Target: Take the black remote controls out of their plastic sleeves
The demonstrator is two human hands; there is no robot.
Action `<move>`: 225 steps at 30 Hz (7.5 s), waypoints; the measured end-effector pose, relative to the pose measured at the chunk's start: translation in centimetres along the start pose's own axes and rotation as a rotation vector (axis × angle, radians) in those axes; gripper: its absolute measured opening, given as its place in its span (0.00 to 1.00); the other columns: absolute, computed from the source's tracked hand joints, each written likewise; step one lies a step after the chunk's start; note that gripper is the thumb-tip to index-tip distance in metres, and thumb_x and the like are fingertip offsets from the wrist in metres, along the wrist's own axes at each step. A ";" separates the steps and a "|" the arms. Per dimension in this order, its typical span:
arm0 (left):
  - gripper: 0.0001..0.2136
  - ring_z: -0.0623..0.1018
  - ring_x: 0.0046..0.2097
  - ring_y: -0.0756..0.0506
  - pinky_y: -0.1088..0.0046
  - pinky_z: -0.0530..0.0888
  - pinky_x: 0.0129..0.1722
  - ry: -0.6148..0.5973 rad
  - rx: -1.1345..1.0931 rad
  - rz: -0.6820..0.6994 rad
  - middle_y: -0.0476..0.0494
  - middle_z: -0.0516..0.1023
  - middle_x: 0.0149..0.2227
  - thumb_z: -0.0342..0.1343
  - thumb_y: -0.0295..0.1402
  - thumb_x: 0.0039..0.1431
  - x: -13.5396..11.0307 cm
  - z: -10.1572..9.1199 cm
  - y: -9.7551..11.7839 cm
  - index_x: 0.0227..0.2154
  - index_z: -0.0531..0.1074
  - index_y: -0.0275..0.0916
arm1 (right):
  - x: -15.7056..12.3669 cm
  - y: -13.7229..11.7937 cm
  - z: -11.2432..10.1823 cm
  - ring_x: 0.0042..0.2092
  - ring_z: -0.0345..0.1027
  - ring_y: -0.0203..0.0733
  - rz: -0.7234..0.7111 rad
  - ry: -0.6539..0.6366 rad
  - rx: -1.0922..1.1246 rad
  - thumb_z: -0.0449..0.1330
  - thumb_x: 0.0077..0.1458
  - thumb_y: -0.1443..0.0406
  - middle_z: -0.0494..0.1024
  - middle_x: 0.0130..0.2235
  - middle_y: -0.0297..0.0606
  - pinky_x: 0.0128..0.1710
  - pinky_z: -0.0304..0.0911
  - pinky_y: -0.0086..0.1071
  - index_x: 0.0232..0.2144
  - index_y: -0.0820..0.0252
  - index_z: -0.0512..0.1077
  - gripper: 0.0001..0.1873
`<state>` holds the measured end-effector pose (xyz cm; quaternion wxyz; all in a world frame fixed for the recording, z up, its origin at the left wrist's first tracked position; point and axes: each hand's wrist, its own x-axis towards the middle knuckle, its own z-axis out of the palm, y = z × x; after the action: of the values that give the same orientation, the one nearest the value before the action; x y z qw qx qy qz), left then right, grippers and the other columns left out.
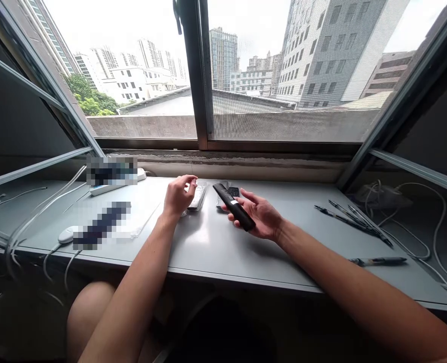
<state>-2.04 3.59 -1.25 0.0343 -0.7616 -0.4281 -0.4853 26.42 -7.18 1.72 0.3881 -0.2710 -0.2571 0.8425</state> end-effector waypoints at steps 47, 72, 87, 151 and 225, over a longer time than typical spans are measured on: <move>0.09 0.84 0.44 0.41 0.61 0.81 0.48 -0.022 -0.001 -0.016 0.42 0.87 0.43 0.56 0.28 0.71 0.0 0.0 0.1 0.45 0.81 0.41 | 0.4 0.7 -0.5 0.35 0.74 0.38 -0.044 -0.020 -0.054 0.64 0.72 0.64 0.79 0.42 0.43 0.25 0.73 0.25 0.57 0.65 0.75 0.16; 0.09 0.84 0.43 0.42 0.61 0.81 0.47 -0.002 -0.009 0.011 0.42 0.87 0.43 0.56 0.27 0.71 -0.1 0.1 -0.2 0.45 0.81 0.41 | 0.5 0.0 -1.2 0.28 0.71 0.38 0.094 -0.115 0.008 0.44 0.81 0.54 0.79 0.39 0.44 0.19 0.67 0.25 0.68 0.60 0.67 0.26; 0.10 0.84 0.44 0.41 0.61 0.82 0.49 -0.023 -0.004 -0.019 0.42 0.87 0.44 0.55 0.28 0.71 0.0 0.0 0.1 0.45 0.81 0.41 | 0.5 0.1 -0.8 0.30 0.66 0.39 0.012 -0.021 0.075 0.57 0.75 0.54 0.73 0.32 0.38 0.22 0.66 0.27 0.54 0.63 0.74 0.19; 0.09 0.84 0.43 0.42 0.63 0.81 0.47 -0.030 -0.005 -0.018 0.42 0.87 0.43 0.56 0.27 0.71 0.0 -0.1 0.3 0.45 0.81 0.41 | 1.3 2.0 -1.6 0.68 0.69 0.58 -0.912 0.099 -1.115 0.75 0.62 0.51 0.84 0.59 0.41 0.75 0.58 0.55 0.54 0.45 0.86 0.20; 0.10 0.86 0.47 0.38 0.60 0.81 0.51 -0.349 -0.014 -0.078 0.41 0.88 0.44 0.57 0.28 0.67 -0.7 1.0 -0.1 0.40 0.84 0.44 | 3.3 -2.2 -7.8 0.34 0.77 0.52 -0.466 0.798 -1.554 0.67 0.65 0.51 0.80 0.28 0.36 0.40 0.69 0.41 0.70 0.62 0.71 0.38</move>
<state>-1.52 3.64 -2.32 -0.0645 -0.8173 -0.4533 -0.3498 30.84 -1.63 -3.35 0.3167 -0.6699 -0.6484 0.1747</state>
